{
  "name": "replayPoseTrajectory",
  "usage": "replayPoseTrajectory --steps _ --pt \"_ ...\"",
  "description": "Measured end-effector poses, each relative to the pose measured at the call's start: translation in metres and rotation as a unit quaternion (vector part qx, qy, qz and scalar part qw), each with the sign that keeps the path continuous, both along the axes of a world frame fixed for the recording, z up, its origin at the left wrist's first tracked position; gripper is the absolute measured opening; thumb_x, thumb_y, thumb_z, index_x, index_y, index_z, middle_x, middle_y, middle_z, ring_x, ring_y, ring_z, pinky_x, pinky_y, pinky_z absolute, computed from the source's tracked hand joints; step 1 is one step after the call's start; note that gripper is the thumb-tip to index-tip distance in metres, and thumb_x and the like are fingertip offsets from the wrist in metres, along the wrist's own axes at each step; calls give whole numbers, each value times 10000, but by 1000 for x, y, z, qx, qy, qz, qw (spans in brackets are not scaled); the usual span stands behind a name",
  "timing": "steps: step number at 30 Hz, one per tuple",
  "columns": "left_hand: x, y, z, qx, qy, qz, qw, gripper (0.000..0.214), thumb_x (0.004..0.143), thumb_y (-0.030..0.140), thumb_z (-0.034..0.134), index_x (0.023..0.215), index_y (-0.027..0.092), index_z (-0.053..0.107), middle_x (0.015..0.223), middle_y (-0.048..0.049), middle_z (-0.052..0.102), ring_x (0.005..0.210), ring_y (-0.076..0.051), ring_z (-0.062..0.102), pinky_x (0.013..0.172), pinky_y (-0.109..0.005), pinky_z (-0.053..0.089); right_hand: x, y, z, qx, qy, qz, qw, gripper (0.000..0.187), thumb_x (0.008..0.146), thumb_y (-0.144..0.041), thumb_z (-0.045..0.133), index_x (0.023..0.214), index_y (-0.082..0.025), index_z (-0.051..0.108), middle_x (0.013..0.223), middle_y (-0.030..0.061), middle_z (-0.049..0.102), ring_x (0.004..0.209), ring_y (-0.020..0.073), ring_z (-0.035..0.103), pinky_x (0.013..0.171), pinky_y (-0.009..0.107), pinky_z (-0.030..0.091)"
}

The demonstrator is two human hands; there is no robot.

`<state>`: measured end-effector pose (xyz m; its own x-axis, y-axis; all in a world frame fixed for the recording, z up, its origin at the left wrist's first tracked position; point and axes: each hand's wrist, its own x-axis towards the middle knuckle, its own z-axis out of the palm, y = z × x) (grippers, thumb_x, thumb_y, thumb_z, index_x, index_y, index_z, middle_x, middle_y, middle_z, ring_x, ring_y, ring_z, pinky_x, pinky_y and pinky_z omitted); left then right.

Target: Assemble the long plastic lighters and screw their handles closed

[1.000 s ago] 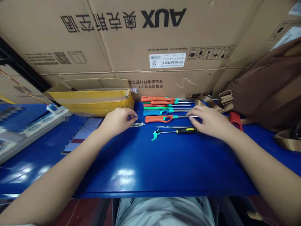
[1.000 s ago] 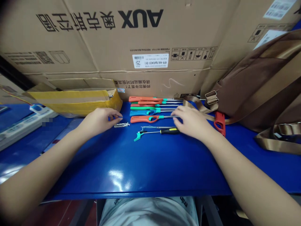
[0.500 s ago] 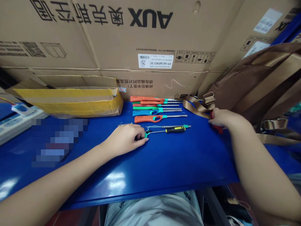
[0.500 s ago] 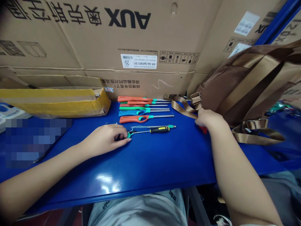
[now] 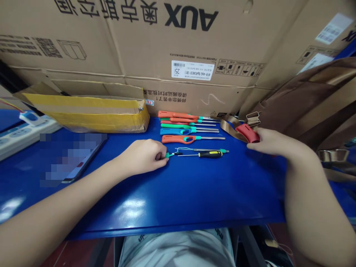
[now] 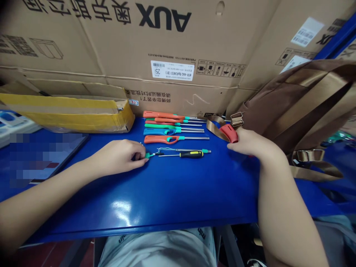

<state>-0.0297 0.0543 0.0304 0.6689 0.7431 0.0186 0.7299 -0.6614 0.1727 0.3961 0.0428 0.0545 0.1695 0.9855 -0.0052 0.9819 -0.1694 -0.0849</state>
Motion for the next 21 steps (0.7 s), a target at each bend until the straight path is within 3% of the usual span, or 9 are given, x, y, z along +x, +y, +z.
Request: replayPoseTrajectory --steps 2,4,7,10,14,18,21 --pt "-2 2 1 11 5 9 1000 272 886 411 644 695 217 626 763 9 693 657 -163 590 553 -283 316 -18 -4 7 -11 14 47 999 283 710 -363 692 926 -184 657 838 84 726 678 236 656 595 316 475" --pt "-2 4 1 28 -19 5 999 291 871 480 683 747 218 661 797 1 694 715 -174 616 589 -282 366 -40 -9 10 -4 73 156 985 409 782 -369 634 1144 -180 648 859 53 725 678 217 641 598 302 469" --pt "1 2 0 70 -108 -5 992 455 845 599 709 1130 244 704 1017 -37 713 927 -222 663 747 -303 480 -79 -17 3 26 138 312 940 536 823 -318 619 1345 -204 578 920 34 731 675 190 632 595 284 470" --pt "6 -3 -2 81 -159 -57 982 722 819 645 729 1403 253 566 1260 -84 672 1136 -263 639 930 -350 506 -115 -28 -7 -2 155 431 889 406 801 -207 619 1205 -218 658 1042 44 742 812 197 672 724 293 502" --pt "12 -11 -5 56 -140 -143 978 621 808 629 752 1270 226 650 1224 -75 706 1127 -259 657 955 -350 497 -142 -40 -16 -38 148 471 869 325 815 -184 604 1131 -226 667 993 33 736 843 205 669 745 312 494" --pt "17 -16 -8 35 -110 -174 978 347 884 477 708 1100 206 711 990 -42 736 918 -209 675 839 -324 493 -148 -42 -24 -22 154 489 858 370 839 -195 618 1208 -219 635 1101 56 706 939 216 673 793 327 510" --pt "17 -16 -8 40 -86 -175 980 267 897 417 684 1047 199 723 926 -34 720 863 -198 658 814 -320 482 -147 -40 -30 2 143 495 857 335 865 -228 636 1200 -210 632 1189 86 658 1017 233 658 851 354 520"
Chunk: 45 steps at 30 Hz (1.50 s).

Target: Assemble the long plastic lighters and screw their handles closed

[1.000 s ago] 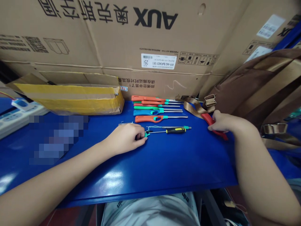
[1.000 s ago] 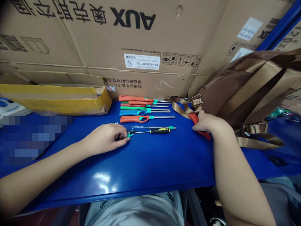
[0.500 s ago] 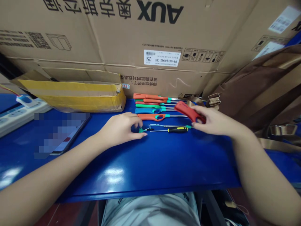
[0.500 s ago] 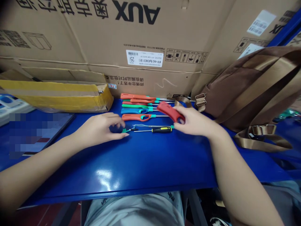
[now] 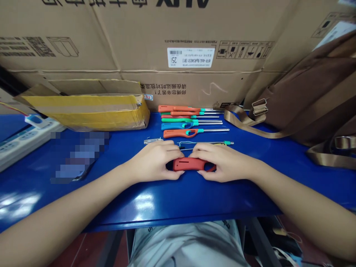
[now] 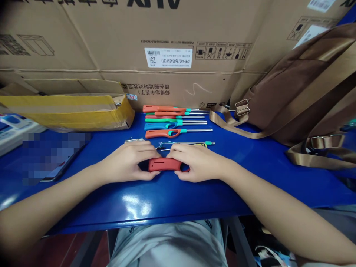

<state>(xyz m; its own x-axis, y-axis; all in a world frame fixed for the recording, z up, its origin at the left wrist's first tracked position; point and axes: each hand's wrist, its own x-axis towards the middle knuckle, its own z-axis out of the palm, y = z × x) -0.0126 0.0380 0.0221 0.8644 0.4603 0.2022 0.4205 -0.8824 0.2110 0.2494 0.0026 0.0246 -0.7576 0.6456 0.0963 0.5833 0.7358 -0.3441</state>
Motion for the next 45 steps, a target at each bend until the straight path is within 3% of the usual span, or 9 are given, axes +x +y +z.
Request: replayPoseTrajectory --steps 7,13,17,20,24,27,36,41,45 --pt "-4 5 -1 22 47 19 998 264 904 440 654 959 193 731 896 -39 710 850 -211 653 803 -330 475 1 1 -3 35 15 -7 999 299 900 -247 650 1192 -222 593 1185 90 633 1056 234 625 829 343 510" --pt "-6 6 -3 32 65 30 997 382 890 472 658 1157 207 727 1019 -58 740 951 -234 677 851 -333 489 0 -1 -1 33 16 11 999 136 914 -247 640 1043 -233 600 993 41 677 876 198 622 782 322 480" --pt "-10 7 -1 32 59 17 998 630 833 644 685 1287 207 673 1167 -78 726 1059 -269 678 862 -342 491 1 -3 -2 9 57 60 997 227 937 -436 669 1015 -222 663 991 49 693 883 184 646 781 298 494" --pt "-11 7 1 27 47 -25 998 746 797 770 647 1272 195 674 1147 -88 718 1037 -269 675 859 -347 487 4 -1 -1 16 90 41 995 186 986 -362 590 1013 -208 690 988 65 708 898 186 659 810 308 507" --pt "-9 3 1 20 37 -59 997 518 896 629 639 1202 215 694 1154 -73 713 1008 -235 679 881 -333 489 14 10 0 108 58 -72 990 193 985 -247 507 1031 -214 691 1011 80 719 963 236 654 855 373 513" --pt "-6 0 1 25 36 -77 996 337 940 487 631 1119 211 707 1131 -68 717 971 -216 679 859 -319 495 26 20 0 119 14 -125 985 188 955 -264 540 1063 -223 688 1083 92 698 1042 268 649 885 393 515" --pt "-5 -6 4 32 23 -116 992 365 892 522 687 1043 190 696 971 -49 714 871 -203 652 775 -315 483 39 28 -1 52 -26 -88 994 170 934 -292 585 1022 -198 697 1042 98 687 987 270 629 903 428 487" --pt "-6 -5 2 34 34 -119 992 265 884 442 704 900 177 696 859 -36 677 799 -197 621 724 -317 455 43 28 3 54 -15 -97 994 143 957 -256 528 1002 -184 643 1038 105 670 984 261 619 902 412 491" --pt "-7 -4 4 23 40 -113 992 253 847 428 725 845 178 684 800 -22 650 766 -192 603 692 -319 437 55 32 9 101 -33 -148 983 155 967 -288 485 1006 -184 594 1045 118 652 988 277 610 873 409 485"
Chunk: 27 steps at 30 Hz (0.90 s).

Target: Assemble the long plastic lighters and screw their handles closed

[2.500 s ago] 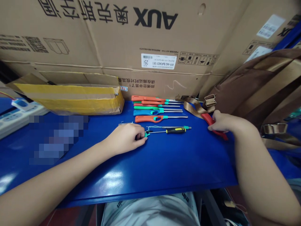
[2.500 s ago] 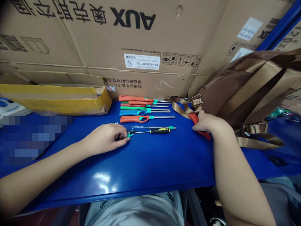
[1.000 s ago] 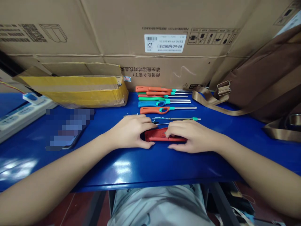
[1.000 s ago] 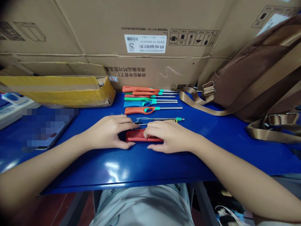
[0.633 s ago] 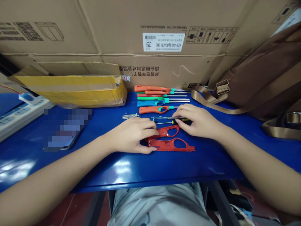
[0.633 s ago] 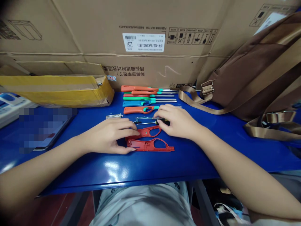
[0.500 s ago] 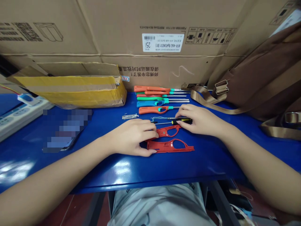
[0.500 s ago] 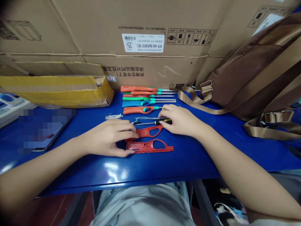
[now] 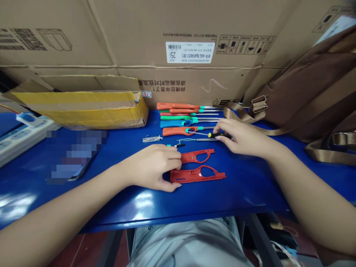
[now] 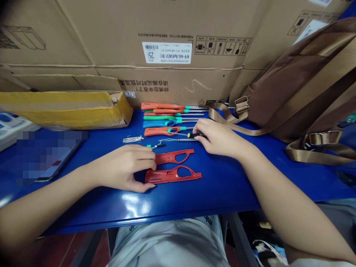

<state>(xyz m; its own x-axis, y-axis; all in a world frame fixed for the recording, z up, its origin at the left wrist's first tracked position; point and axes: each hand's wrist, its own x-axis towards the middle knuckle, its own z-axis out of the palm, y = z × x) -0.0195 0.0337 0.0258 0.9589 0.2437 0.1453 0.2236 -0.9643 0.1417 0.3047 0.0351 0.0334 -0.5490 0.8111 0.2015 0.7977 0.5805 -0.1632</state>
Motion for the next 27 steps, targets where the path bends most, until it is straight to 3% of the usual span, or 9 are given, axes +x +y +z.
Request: replayPoseTrajectory --steps 3,8,12,15,21,27 --pt "-1 0 3 -11 11 4 1000 243 820 417 736 798 187 663 773 -9 639 745 -185 592 682 -314 425 15 6 0 12 -66 -71 995 153 949 -291 475 975 -187 585 1014 126 644 935 290 611 813 414 479" --pt "-3 1 8 -23 14 22 999 262 819 442 739 828 192 658 792 -5 645 748 -185 596 677 -311 410 35 14 -5 -39 -127 -137 982 115 895 -263 512 897 -186 597 951 123 647 851 279 614 762 405 481" --pt "-5 6 7 -19 14 55 998 221 956 397 627 887 191 664 847 -13 667 787 -182 617 721 -311 417 29 13 -3 15 -50 -62 997 195 902 -323 555 1009 -180 634 1056 137 641 1002 304 609 889 432 482" --pt "-6 10 3 -20 33 68 997 194 986 361 593 930 195 674 890 -22 682 832 -190 633 764 -312 431 11 7 -3 -5 2 -5 1000 186 944 -343 539 968 -197 652 1029 112 651 988 276 610 898 415 474" --pt "-8 13 4 -42 53 93 993 168 964 339 615 887 200 670 878 -10 684 807 -179 626 755 -305 439 -13 0 -14 -62 -25 -8 998 111 943 -279 548 906 -192 607 949 98 655 894 258 588 819 395 450" --pt "-14 16 11 -47 73 103 991 115 911 285 631 838 203 665 857 -7 689 807 -180 631 744 -299 438 -12 -2 -10 -62 38 0 997 101 960 -273 529 918 -199 584 915 66 653 839 221 580 763 348 442"
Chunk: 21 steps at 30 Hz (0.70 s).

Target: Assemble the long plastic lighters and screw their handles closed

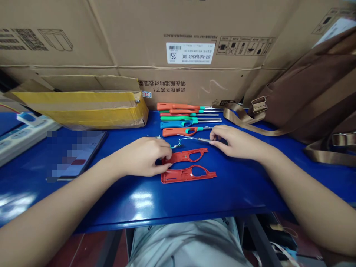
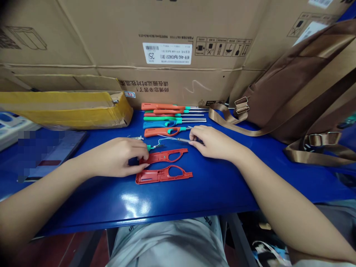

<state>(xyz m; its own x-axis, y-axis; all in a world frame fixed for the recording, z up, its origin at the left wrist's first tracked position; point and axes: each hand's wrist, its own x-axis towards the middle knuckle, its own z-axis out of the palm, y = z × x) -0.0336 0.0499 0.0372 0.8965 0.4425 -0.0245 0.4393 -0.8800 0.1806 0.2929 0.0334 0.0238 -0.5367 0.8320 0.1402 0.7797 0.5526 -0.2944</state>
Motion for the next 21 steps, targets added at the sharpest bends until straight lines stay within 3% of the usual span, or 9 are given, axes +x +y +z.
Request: replayPoseTrajectory --steps 10,16,21 --pt "-8 8 7 11 5 25 1000 124 859 279 641 770 200 674 806 -7 676 729 -164 628 661 -290 415 -5 -13 13 -62 89 88 990 83 929 -287 595 939 -204 597 893 37 644 810 186 568 757 314 458" --pt "-1 -2 9 22 -48 -10 999 280 914 450 634 800 195 668 788 -15 660 718 -164 612 663 -289 412 -4 -16 18 -101 78 76 989 78 899 -285 618 913 -208 612 854 29 650 767 177 563 717 301 456" --pt "8 -11 1 25 -28 -35 999 358 843 553 712 916 203 701 872 -19 701 806 -197 658 705 -304 426 2 -14 18 -108 59 69 990 86 876 -288 635 899 -209 609 830 20 632 742 171 547 695 298 442"
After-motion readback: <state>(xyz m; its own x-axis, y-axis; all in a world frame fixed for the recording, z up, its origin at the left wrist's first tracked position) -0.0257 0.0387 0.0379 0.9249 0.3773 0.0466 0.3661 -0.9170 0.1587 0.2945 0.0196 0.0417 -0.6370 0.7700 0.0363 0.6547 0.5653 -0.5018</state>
